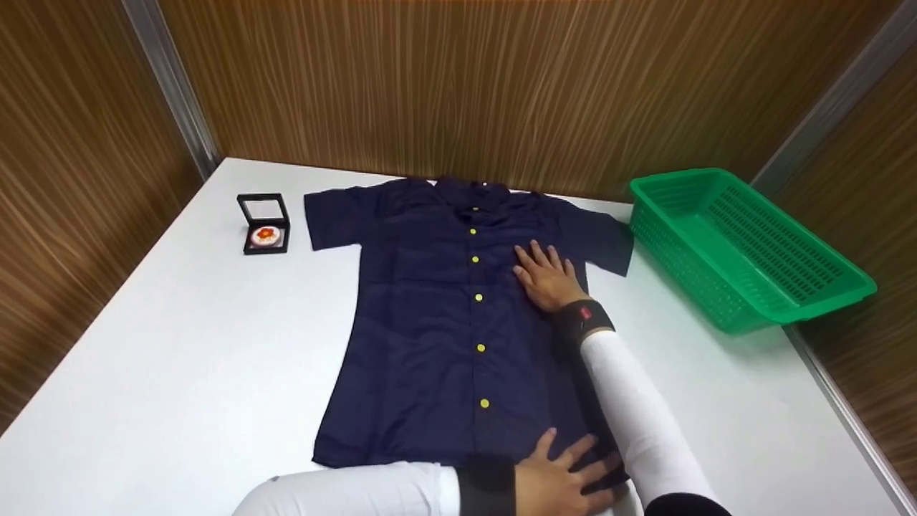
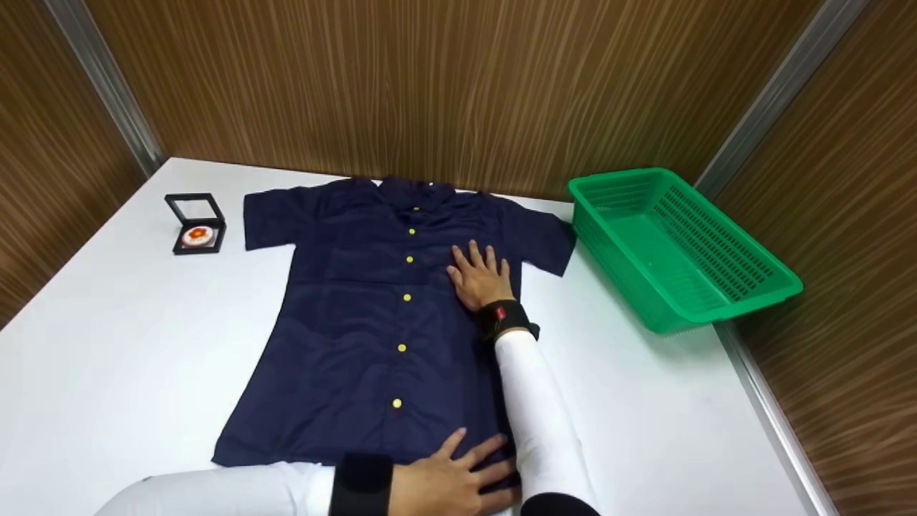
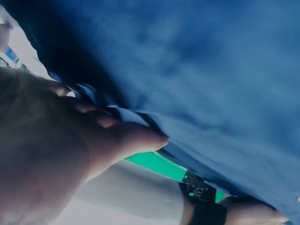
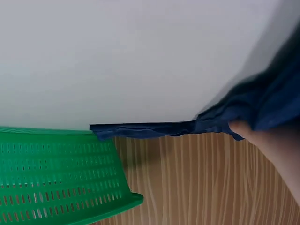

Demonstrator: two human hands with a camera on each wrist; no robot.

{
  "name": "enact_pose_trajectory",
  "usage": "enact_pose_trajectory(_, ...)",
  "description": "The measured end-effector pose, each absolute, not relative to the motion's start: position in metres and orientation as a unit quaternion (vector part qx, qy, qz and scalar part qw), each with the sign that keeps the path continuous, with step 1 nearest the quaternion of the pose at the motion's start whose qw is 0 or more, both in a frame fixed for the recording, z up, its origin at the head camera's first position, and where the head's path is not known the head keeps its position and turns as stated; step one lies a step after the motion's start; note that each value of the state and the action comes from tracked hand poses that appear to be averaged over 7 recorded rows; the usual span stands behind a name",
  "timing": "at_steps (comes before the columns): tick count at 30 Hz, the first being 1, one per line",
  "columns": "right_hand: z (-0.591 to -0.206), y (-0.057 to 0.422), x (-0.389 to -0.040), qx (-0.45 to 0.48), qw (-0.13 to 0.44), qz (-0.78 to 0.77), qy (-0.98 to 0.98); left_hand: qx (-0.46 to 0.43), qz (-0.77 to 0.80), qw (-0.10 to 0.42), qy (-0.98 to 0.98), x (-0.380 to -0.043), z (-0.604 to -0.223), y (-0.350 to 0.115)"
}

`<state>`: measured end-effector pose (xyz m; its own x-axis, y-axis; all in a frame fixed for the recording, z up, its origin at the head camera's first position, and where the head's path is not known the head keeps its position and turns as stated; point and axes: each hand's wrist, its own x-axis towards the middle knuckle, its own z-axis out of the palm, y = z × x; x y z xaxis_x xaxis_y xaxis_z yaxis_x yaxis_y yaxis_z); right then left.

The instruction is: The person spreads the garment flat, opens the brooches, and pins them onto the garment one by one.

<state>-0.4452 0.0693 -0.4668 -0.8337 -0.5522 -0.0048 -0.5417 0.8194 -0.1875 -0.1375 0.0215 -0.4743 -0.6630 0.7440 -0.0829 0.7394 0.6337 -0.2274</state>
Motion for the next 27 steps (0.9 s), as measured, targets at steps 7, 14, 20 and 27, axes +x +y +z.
enact_pose_trajectory(7,-0.468,0.067,-0.444,-0.291,0.035,-0.089,0.952,-0.434,0.095,-0.069,-0.893,-0.14,-0.47,0.018)
enact_pose_trajectory(14,-0.463,0.072,-0.447,-0.275,0.066,-0.117,0.952,-0.41,0.127,-0.052,-0.902,-0.141,-0.47,0.033)
enact_pose_trajectory(20,-0.455,0.073,-0.453,-0.284,0.092,-0.157,0.941,-0.412,0.173,-0.056,-0.893,-0.138,-0.471,0.039)
enact_pose_trajectory(27,-0.453,0.079,-0.45,-0.291,0.091,-0.212,0.928,-0.42,0.104,0.014,-0.901,-0.131,-0.463,0.01)
